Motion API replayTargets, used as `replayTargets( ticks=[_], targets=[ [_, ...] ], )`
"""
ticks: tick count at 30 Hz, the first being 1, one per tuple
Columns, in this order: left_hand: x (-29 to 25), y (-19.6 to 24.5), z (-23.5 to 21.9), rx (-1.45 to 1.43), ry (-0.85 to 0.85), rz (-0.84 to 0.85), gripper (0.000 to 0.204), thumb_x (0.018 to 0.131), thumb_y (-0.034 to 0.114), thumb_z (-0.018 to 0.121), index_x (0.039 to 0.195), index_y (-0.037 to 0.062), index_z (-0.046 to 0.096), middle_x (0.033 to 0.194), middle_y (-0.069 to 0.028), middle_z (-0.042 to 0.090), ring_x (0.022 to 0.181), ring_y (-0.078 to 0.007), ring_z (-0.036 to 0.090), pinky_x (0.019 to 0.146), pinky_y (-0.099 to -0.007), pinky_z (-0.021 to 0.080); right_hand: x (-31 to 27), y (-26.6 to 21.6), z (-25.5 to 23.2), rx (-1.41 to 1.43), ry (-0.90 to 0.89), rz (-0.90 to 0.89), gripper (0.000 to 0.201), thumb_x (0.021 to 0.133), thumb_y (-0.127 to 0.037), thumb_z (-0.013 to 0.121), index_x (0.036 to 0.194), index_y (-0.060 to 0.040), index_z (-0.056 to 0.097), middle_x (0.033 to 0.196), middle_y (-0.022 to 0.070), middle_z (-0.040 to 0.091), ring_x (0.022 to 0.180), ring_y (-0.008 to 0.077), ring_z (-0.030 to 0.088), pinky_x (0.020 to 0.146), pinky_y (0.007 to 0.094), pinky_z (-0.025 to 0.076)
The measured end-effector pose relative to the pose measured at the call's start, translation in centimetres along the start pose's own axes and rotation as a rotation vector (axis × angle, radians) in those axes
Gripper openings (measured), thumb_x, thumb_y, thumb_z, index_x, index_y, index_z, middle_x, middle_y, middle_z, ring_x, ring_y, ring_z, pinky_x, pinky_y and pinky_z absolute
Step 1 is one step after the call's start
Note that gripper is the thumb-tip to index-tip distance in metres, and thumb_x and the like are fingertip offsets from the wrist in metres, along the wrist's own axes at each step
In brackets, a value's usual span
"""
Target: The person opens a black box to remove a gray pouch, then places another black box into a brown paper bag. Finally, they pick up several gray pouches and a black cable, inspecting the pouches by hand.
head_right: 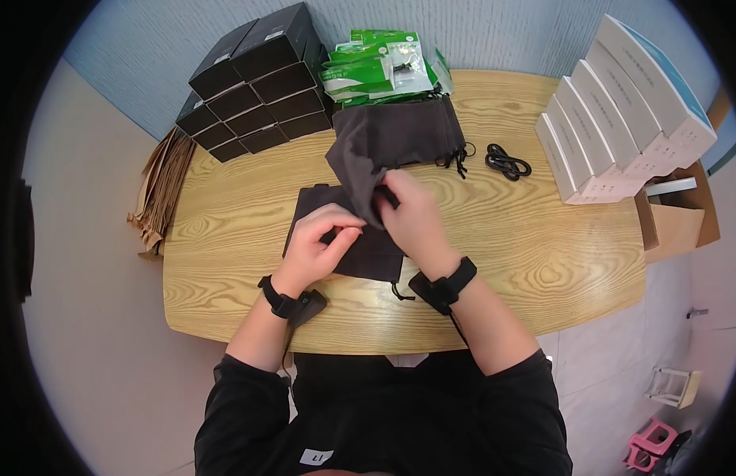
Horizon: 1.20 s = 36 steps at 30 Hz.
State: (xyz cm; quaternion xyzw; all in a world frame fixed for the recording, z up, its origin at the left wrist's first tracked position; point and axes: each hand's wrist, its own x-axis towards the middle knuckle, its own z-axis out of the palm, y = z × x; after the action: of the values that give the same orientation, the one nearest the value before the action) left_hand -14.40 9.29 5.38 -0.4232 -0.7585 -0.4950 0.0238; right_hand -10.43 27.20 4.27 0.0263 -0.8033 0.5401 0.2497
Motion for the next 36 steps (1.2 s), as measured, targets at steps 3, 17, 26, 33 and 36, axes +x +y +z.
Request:
replayTargets(
  ticks=[3,17,26,33,36],
  targets=[
    [-0.1,-1.2,0.3,-0.283,0.034,-0.146,0.015,0.093,0.009,0.053,0.103,0.0000,0.060,0.085,-0.0039,0.059,0.078,-0.0110,0.054,0.074,-0.0238,0.044,0.4,2.4,-0.2,-0.087,0.069,-0.108,0.022,0.077,0.005,0.057,0.098,0.0013,0.062,0.092,0.0178,0.061,0.087,0.0352,0.060,0.074,0.0331,0.048],
    [0.8,-3.1,-1.8,-1.001,0.104,-0.765,0.064,0.097,0.038,0.044,0.138,-0.0067,0.021,0.133,-0.0189,0.043,0.099,-0.0214,0.057,0.077,-0.0300,0.050,0.2,3.3,-1.5,1.058,-0.121,0.554,0.039,0.085,-0.006,0.065,0.120,0.0026,0.051,0.110,0.0093,0.061,0.088,0.0150,0.062,0.075,0.0257,0.052],
    [0.0,-5.8,-2.4,-1.218,-0.283,-0.751,0.044,0.097,0.036,0.045,0.122,0.0004,0.043,0.106,-0.0081,0.061,0.090,-0.0166,0.062,0.073,-0.0268,0.052,0.6,3.0,-2.1,1.039,-0.157,0.536,0.033,0.085,-0.002,0.062,0.117,-0.0011,0.053,0.108,0.0073,0.060,0.091,0.0157,0.060,0.077,0.0298,0.052],
    [0.7,-2.3,-2.6,-1.312,-0.384,-0.693,0.029,0.098,0.024,0.044,0.118,0.0032,0.045,0.099,-0.0048,0.062,0.094,-0.0144,0.063,0.075,-0.0288,0.054,0.5,4.1,-1.0,0.779,-0.098,0.468,0.030,0.091,-0.013,0.056,0.119,-0.0038,0.051,0.112,0.0060,0.057,0.098,0.0152,0.058,0.085,0.0299,0.049],
    [1.0,-0.5,-1.1,-1.048,-0.020,-0.750,0.022,0.096,0.019,0.049,0.111,0.0023,0.050,0.093,-0.0041,0.064,0.081,-0.0120,0.064,0.066,-0.0252,0.054,0.5,4.0,-1.4,0.682,-0.024,0.539,0.033,0.086,-0.012,0.062,0.117,-0.0025,0.054,0.110,0.0059,0.059,0.095,0.0150,0.058,0.082,0.0280,0.049]
  ],
)
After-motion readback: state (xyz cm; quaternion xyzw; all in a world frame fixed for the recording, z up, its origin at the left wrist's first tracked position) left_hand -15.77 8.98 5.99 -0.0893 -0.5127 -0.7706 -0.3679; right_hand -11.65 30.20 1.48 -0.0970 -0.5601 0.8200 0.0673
